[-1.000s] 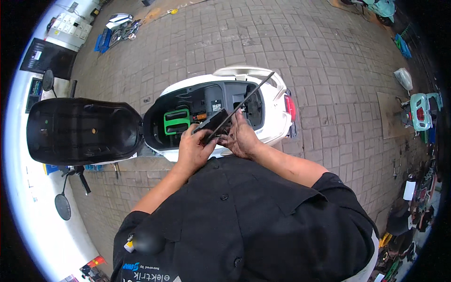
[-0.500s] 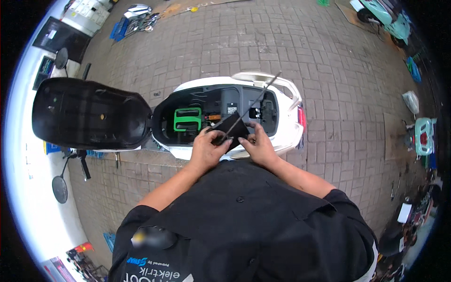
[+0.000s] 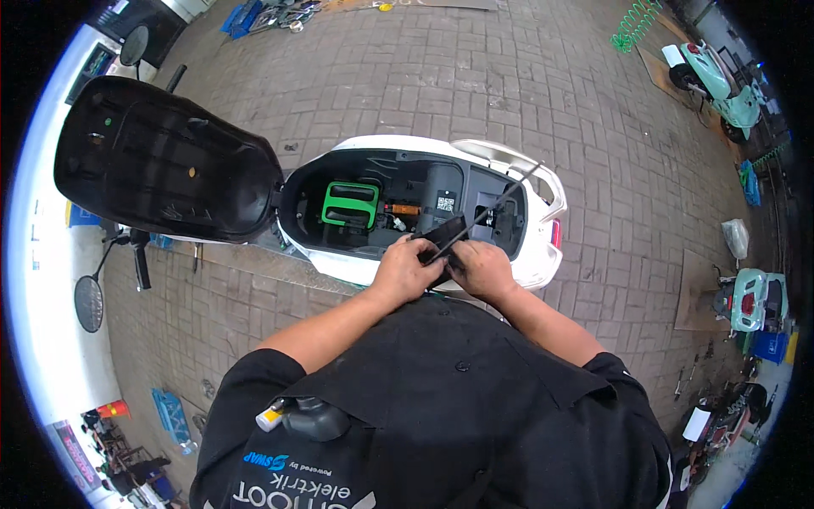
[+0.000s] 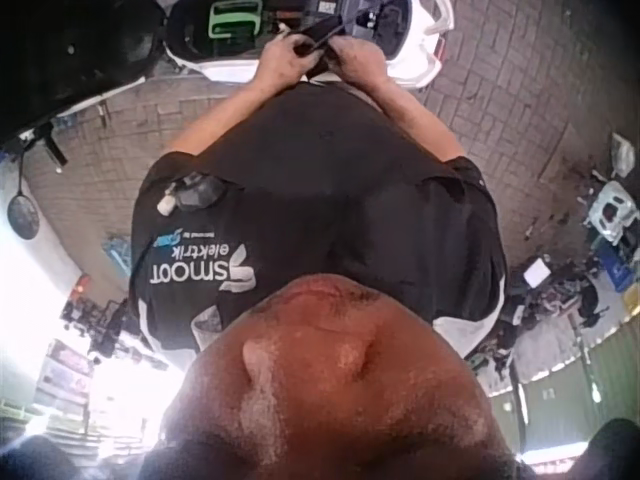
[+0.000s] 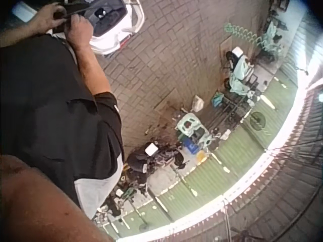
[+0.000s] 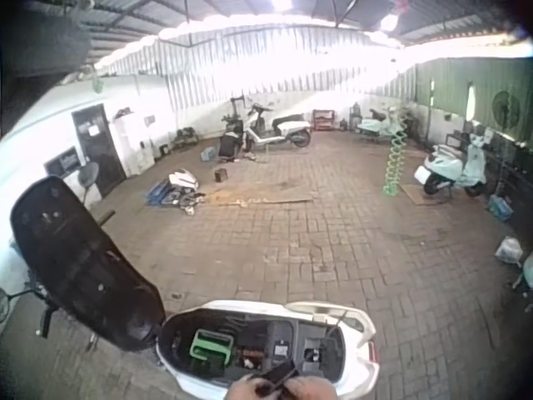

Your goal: The person assembles an electronic component by screwing a mounting plate onto it with a screwdriver and screws. They then open the seat of a white scooter and use the screwdriver to install the component and secure its wiring inside the internal storage compartment.

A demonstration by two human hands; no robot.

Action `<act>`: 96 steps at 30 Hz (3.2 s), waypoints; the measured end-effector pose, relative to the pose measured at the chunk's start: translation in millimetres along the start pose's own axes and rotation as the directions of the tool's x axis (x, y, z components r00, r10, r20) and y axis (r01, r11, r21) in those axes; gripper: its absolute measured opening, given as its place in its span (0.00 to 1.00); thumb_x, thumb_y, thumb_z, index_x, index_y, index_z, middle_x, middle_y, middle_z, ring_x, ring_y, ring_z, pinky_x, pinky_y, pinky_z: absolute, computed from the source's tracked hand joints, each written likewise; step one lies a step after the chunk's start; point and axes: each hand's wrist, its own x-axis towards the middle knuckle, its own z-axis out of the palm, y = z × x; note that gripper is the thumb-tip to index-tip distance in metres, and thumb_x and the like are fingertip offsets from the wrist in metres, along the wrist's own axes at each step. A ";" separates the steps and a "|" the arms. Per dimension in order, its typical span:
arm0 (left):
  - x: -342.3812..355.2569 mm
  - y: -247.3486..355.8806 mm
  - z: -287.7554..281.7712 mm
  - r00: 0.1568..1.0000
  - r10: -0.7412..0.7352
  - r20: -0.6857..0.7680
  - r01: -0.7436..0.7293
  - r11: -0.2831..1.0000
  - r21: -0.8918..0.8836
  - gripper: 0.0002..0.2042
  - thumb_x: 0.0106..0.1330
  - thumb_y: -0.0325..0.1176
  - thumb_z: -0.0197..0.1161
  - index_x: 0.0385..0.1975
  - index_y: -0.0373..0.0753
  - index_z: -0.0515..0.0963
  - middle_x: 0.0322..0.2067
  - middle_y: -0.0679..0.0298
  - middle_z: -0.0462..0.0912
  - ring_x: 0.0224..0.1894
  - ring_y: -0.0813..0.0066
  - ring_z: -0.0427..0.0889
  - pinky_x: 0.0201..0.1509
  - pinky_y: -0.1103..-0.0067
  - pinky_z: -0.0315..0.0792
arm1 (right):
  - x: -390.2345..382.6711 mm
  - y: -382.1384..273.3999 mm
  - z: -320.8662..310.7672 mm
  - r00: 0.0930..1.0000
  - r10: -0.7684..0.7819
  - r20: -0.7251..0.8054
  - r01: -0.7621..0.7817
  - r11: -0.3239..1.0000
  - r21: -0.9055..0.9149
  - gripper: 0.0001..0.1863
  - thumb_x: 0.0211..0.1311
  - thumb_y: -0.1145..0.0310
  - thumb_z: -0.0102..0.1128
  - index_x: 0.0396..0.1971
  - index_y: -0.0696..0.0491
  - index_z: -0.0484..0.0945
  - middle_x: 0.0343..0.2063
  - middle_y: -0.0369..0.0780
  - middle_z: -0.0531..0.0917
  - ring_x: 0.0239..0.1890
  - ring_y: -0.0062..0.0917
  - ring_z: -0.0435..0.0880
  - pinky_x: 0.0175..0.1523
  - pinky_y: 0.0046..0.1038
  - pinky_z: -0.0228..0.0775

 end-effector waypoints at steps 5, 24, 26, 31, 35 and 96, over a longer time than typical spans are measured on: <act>-3.1 -4.3 -7.3 0.999 -0.015 -0.034 0.015 1.000 -0.003 0.14 0.57 0.40 0.68 0.30 0.32 0.82 0.29 0.49 0.84 0.39 0.50 0.80 0.45 0.64 0.73 | 5.8 -12.5 1.0 0.993 -0.061 -0.096 0.063 0.998 0.021 0.12 0.52 0.65 0.65 0.34 0.53 0.76 0.24 0.40 0.81 0.28 0.35 0.83 0.33 0.34 0.75; -12.8 -24.7 -22.9 0.991 -0.124 -0.051 0.126 0.991 0.038 0.18 0.61 0.44 0.65 0.33 0.31 0.83 0.33 0.47 0.84 0.42 0.49 0.81 0.50 0.64 0.72 | 8.3 30.4 -9.7 0.945 0.310 0.101 -0.320 0.942 0.097 0.16 0.61 0.59 0.59 0.43 0.54 0.79 0.33 0.51 0.84 0.37 0.47 0.83 0.43 0.43 0.75; -12.6 -26.9 -24.5 0.988 -0.124 -0.090 0.129 0.990 0.051 0.17 0.61 0.43 0.66 0.33 0.31 0.83 0.32 0.48 0.84 0.40 0.51 0.81 0.47 0.64 0.73 | 0.6 67.8 -24.7 0.932 0.345 0.112 -0.347 0.938 -0.001 0.14 0.58 0.61 0.60 0.40 0.53 0.80 0.31 0.50 0.84 0.36 0.48 0.83 0.42 0.46 0.75; -17.4 -32.3 -28.5 0.987 -0.113 -0.112 0.114 0.993 -0.001 0.17 0.61 0.43 0.66 0.32 0.31 0.83 0.30 0.49 0.84 0.37 0.52 0.80 0.43 0.65 0.72 | 15.9 86.0 -52.5 0.800 0.406 0.442 -0.266 0.900 -0.344 0.11 0.58 0.61 0.59 0.35 0.52 0.80 0.31 0.48 0.84 0.36 0.45 0.84 0.42 0.45 0.77; -18.2 -31.3 -28.8 0.983 -0.121 -0.138 0.122 0.992 -0.002 0.17 0.61 0.43 0.66 0.32 0.31 0.83 0.29 0.48 0.83 0.38 0.51 0.80 0.44 0.65 0.72 | 33.2 79.6 -54.7 0.658 0.430 0.618 -0.079 0.856 -0.511 0.11 0.58 0.63 0.58 0.37 0.50 0.83 0.34 0.45 0.86 0.38 0.41 0.86 0.44 0.42 0.79; -74.4 -108.3 -70.9 0.633 -0.641 -0.433 0.352 0.737 -0.577 0.14 0.67 0.40 0.63 0.32 0.32 0.83 0.19 0.66 0.77 0.17 0.79 0.74 0.21 0.80 0.68 | 43.9 80.1 -42.8 0.567 0.384 0.729 0.213 0.787 -0.580 0.17 0.70 0.65 0.43 0.51 0.46 0.78 0.32 0.42 0.85 0.36 0.40 0.87 0.38 0.43 0.79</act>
